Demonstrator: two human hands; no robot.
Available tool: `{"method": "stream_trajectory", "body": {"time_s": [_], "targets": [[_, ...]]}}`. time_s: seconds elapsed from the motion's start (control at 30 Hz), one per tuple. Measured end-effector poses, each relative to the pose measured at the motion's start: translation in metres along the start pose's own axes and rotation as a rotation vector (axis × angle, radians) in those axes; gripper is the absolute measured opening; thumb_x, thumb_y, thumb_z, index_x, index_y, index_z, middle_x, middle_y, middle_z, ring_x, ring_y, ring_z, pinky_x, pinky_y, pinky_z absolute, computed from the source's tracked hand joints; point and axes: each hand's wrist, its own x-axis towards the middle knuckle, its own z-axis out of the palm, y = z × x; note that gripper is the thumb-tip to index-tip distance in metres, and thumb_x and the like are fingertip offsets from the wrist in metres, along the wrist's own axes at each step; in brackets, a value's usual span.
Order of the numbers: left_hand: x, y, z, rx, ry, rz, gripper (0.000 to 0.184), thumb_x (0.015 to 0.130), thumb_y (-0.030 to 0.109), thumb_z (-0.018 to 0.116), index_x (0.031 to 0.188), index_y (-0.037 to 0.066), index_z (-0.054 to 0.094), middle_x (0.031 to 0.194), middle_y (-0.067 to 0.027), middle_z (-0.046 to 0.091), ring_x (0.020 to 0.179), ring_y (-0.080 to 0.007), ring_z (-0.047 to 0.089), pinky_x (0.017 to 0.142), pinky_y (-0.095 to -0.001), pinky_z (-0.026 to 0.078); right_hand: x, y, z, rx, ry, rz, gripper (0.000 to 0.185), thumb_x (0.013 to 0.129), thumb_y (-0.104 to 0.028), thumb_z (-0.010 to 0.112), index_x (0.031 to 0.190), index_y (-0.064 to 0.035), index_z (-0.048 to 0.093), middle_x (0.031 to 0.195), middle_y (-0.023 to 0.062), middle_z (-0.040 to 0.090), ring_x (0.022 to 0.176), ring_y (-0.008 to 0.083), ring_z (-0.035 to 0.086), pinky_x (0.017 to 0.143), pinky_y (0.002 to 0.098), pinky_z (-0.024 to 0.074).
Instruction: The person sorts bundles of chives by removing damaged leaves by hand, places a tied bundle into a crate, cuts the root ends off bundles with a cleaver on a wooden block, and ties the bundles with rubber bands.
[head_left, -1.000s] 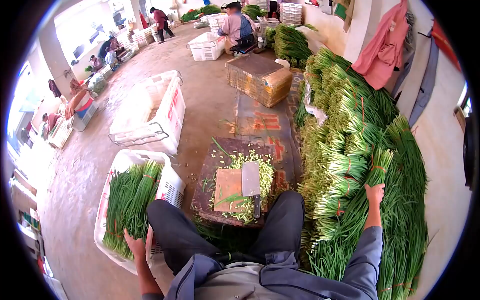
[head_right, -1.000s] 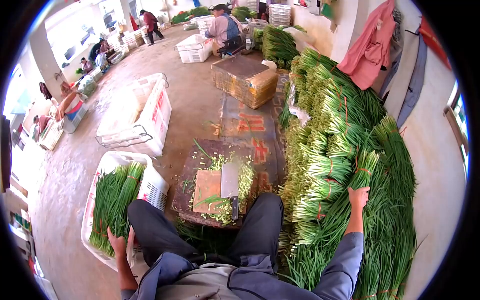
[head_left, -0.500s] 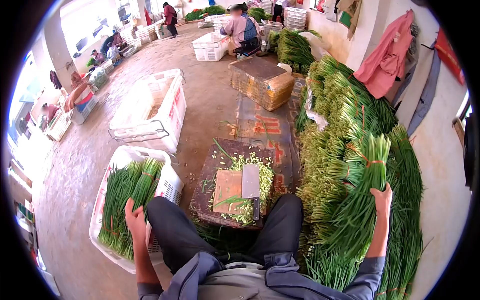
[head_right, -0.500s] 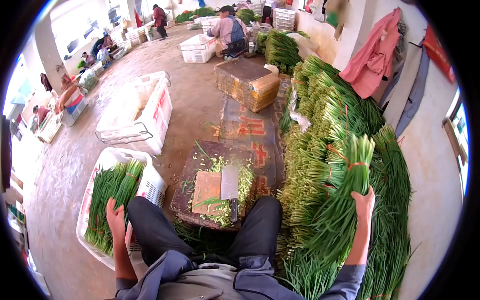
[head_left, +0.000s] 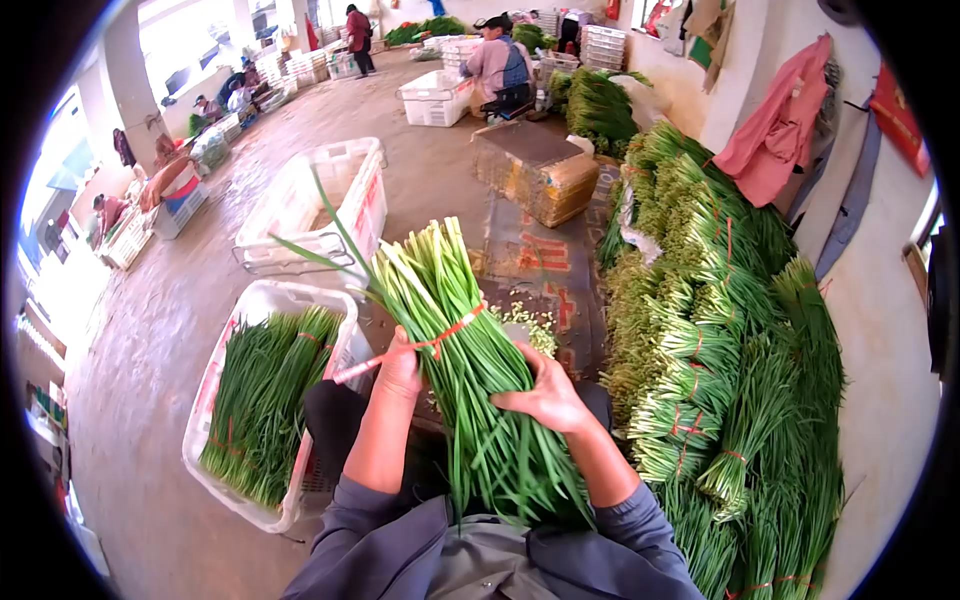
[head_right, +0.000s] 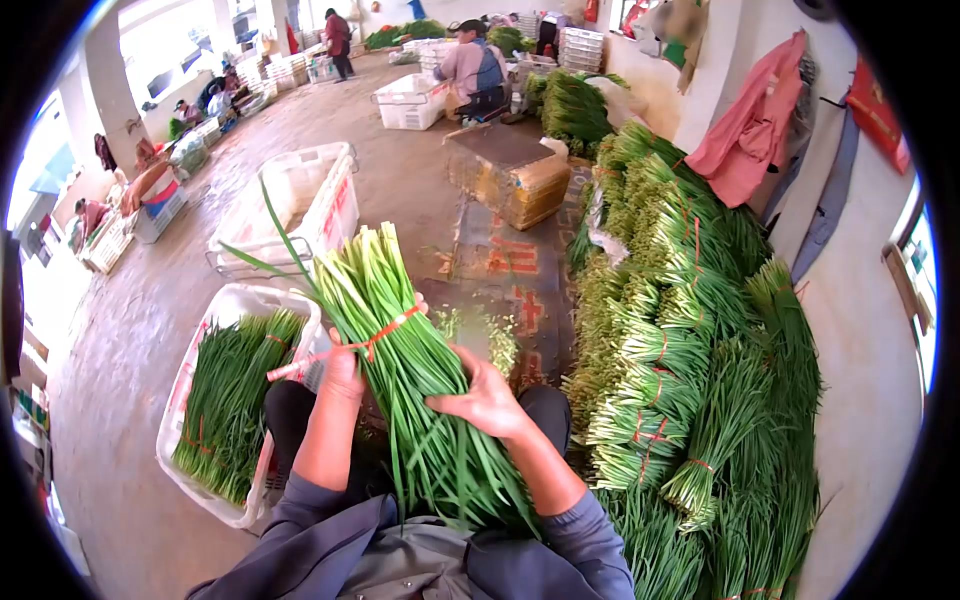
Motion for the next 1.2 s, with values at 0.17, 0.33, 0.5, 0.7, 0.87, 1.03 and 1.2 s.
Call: {"method": "stream_trajectory", "body": {"time_s": [0.17,0.33,0.5,0.7,0.87,1.03,1.2], "targets": [[-0.05,0.02,-0.013,-0.067,0.17,0.083,0.066,0.076,0.034,0.087,0.125,-0.002,0.061,0.107,-0.0062,0.071,0.083,-0.0133,0.068,0.067,-0.0269,0.056,0.03,0.04,0.016,-0.267,-0.318,-0.069,0.105,0.076,-0.033,0.091,0.155,0.004,0.031,0.147,0.0196,0.05,0.132,0.0267,0.05,0.114,0.037,0.0371],[-0.064,0.031,0.003,0.095,0.251,0.096,0.082,0.068,0.051,0.092,0.127,0.004,0.06,0.108,-0.0026,0.069,0.092,-0.0123,0.064,0.071,-0.0303,0.052,0.058,0.029,0.01,-0.241,-0.128,-0.068,0.08,0.083,-0.033,0.084,0.144,0.0008,0.046,0.138,0.0225,0.057,0.128,0.0272,0.056,0.107,0.0388,0.045],[-0.055,0.02,0.005,0.147,0.256,0.163,0.076,0.071,0.045,0.09,0.127,0.004,0.061,0.112,-0.0017,0.068,0.095,-0.0138,0.064,0.073,-0.0313,0.052,0.087,0.001,0.061,-0.384,0.121,-0.273,0.031,0.089,-0.024,0.076,0.106,0.0006,0.07,0.102,0.0182,0.073,0.089,0.0226,0.072,0.076,0.0341,0.0562],[-0.06,0.014,-0.005,0.052,0.203,0.126,0.08,0.066,0.032,0.095,0.132,0.003,0.059,0.12,-0.0031,0.068,0.108,-0.016,0.063,0.092,-0.0337,0.051,0.102,0.002,0.085,-0.585,0.039,-0.298,0.017,0.09,-0.014,0.073,0.092,0.0021,0.068,0.077,0.0109,0.068,0.059,0.0148,0.064,0.057,0.0313,0.0511],[-0.066,0.017,-0.02,0.051,0.186,0.093,0.082,0.068,0.04,0.093,0.132,0.004,0.057,0.118,-0.0026,0.067,0.103,-0.0168,0.065,0.086,-0.0329,0.055,0.105,0.034,0.082,0.036,-0.05,-0.08,0.008,0.096,-0.008,0.066,0.095,-0.0036,0.06,0.088,0.0059,0.071,0.077,0.0082,0.066,0.069,0.0231,0.0552],[-0.065,0.026,-0.012,0.033,0.251,0.177,0.068,0.076,0.03,0.091,0.13,0.004,0.059,0.119,-0.004,0.068,0.105,-0.0156,0.064,0.094,-0.0349,0.051,0.09,0.041,0.088,0.515,0.008,-0.152,0.008,0.097,-0.009,0.064,0.099,-0.0016,0.061,0.1,0.0109,0.072,0.088,0.0134,0.068,0.076,0.0257,0.0547],[-0.058,0.021,-0.011,0.111,0.454,0.221,0.047,0.085,0.006,0.076,0.129,0.004,0.059,0.117,-0.0049,0.068,0.103,-0.0175,0.066,0.087,-0.0346,0.054,0.075,0.051,0.093,0.247,0.069,-0.322,0.017,0.096,-0.014,0.063,0.103,-0.001,0.07,0.091,0.0091,0.073,0.088,0.0149,0.069,0.081,0.0325,0.0559]]}}
